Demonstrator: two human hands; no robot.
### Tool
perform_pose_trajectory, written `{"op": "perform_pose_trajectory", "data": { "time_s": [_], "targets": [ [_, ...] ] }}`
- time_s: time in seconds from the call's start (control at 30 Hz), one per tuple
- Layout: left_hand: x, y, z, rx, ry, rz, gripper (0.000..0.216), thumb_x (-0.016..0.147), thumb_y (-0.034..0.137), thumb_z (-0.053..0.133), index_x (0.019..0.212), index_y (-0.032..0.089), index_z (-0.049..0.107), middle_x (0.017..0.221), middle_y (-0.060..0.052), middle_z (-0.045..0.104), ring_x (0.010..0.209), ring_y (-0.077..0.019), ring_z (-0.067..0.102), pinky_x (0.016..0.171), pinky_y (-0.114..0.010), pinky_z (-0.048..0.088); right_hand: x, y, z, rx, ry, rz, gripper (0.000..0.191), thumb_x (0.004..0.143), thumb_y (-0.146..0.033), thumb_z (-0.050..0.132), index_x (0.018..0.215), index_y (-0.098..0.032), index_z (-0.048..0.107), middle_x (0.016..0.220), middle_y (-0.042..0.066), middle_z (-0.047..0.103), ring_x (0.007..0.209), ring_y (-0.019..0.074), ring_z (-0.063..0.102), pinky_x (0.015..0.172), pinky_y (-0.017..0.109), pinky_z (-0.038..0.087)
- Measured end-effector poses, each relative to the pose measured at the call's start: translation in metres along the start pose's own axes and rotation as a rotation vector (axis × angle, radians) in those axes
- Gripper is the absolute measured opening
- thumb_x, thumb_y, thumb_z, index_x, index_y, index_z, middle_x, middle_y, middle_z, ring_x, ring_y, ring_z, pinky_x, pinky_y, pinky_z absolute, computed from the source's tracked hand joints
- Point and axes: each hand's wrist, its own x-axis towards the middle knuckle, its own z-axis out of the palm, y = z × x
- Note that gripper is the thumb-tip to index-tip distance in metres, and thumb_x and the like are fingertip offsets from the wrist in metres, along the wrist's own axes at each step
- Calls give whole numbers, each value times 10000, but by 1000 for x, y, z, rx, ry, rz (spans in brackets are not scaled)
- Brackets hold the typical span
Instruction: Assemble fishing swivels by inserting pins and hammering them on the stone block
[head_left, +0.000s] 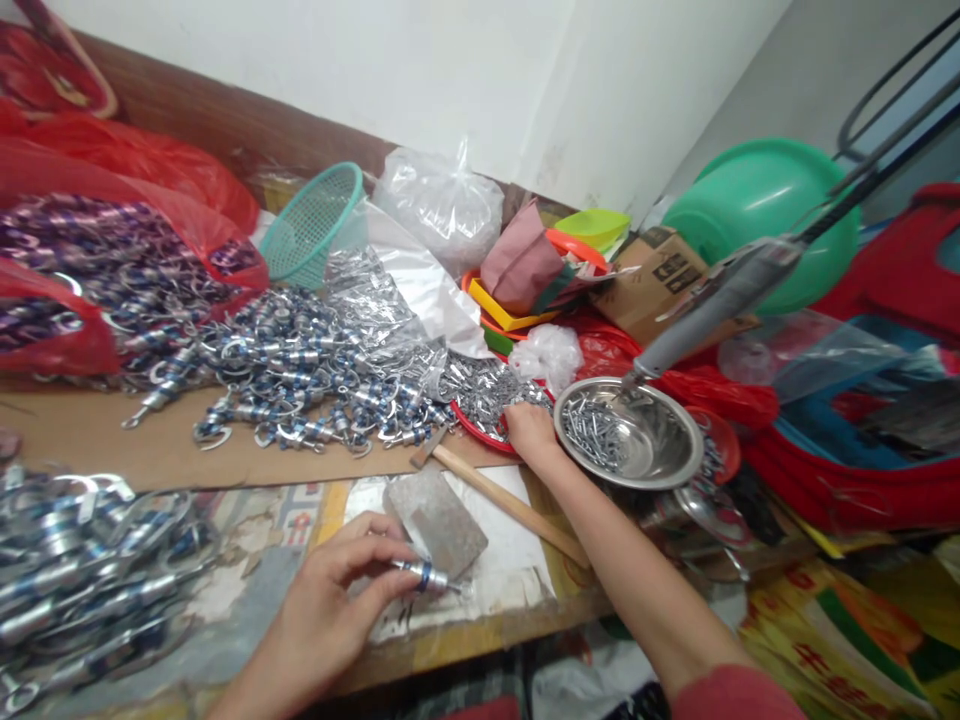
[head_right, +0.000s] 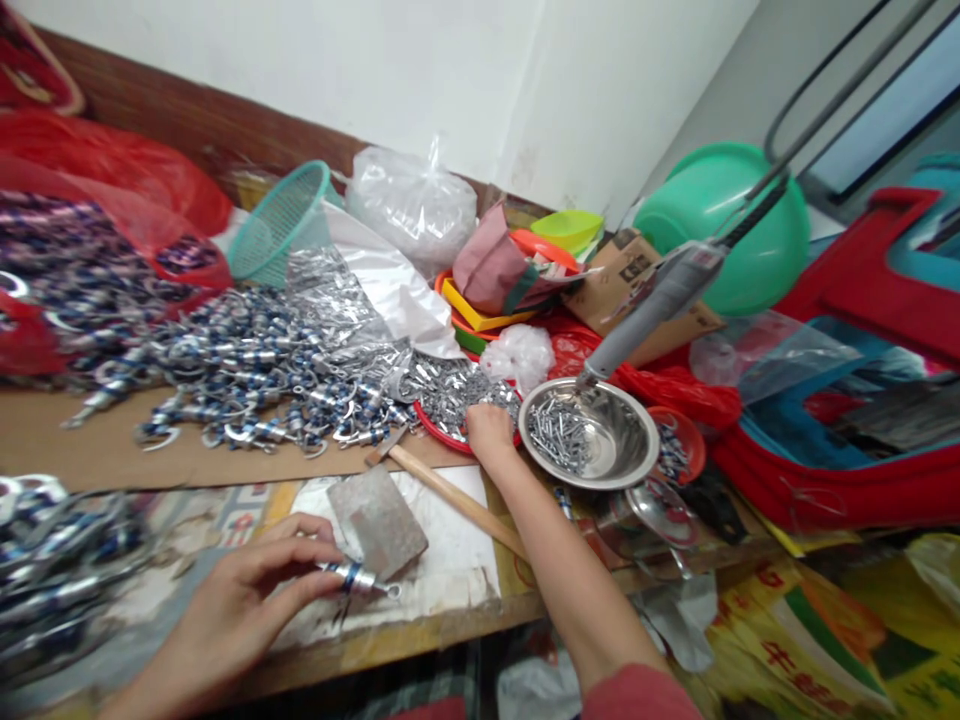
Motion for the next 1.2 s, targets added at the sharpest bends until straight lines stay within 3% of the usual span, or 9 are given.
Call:
{"op": "perform_pose_trajectory", "data": {
  "time_s": [0.1,0.23,0.4,0.47,0.6,0.9,1.07,1.2],
  "targets": [
    [-1,-2,2,11,67,28,128,722,254,612,703,252,738,767,-31,646,784,-181,621,690,-231,472,4,3,-3,3,-1,-39,301,865,-304,518,1124,-151,512,1126,78,542,950,190,565,792,389,486],
    [-4,-9,5,32,144,91,113,702,242,635,723,249,746,775,-34,651,781,-178,623,705,-232,472,-13,-1,-13,110,90,-103,167,821,-196,560,950,-125,639,1004,99,624,952,206,586,843,333,447],
    [-5,-12,6,-40,80,54,151,719,208,611,785,228,745,708,-25,678,690,-159,638,649,-227,487,-76,-36,-18,368,137,-277,183,850,-220,501,839,-185,680,815,11,682,751,113,625,692,195,475],
    [-5,-13,6,-39,110,34,162,695,214,637,818,222,742,699,-21,691,674,-163,642,640,-231,492,-105,-52,-16,602,135,-364,153,815,-197,545,765,-168,686,714,10,673,663,112,618,625,194,479],
    [-3,-15,7,-6,227,27,265,629,222,696,892,235,728,667,1,700,624,-160,635,599,-226,495,-145,-71,-10,1018,87,-506,154,744,-84,572,730,-153,708,722,46,684,695,135,634,655,219,497],
    [-1,-6,7,-14,199,31,184,650,216,673,815,247,749,670,-12,710,661,-180,651,612,-238,500,-158,-78,1,1349,-5,-187,56,643,-137,672,688,-171,669,653,14,698,580,136,643,557,209,519],
    [-3,-3,8,-106,182,5,125,695,222,635,729,248,753,650,-8,685,637,-163,632,590,-224,479,-165,-75,3,1305,45,-253,111,681,-172,672,782,-176,627,693,21,696,617,141,655,580,214,538],
    [-5,0,3,-164,220,-52,99,716,249,630,681,232,722,683,2,691,667,-154,622,632,-216,473,-169,-66,1,890,335,-709,297,731,-123,630,1018,-189,594,936,89,676,837,176,644,714,273,536]
  ]
}}
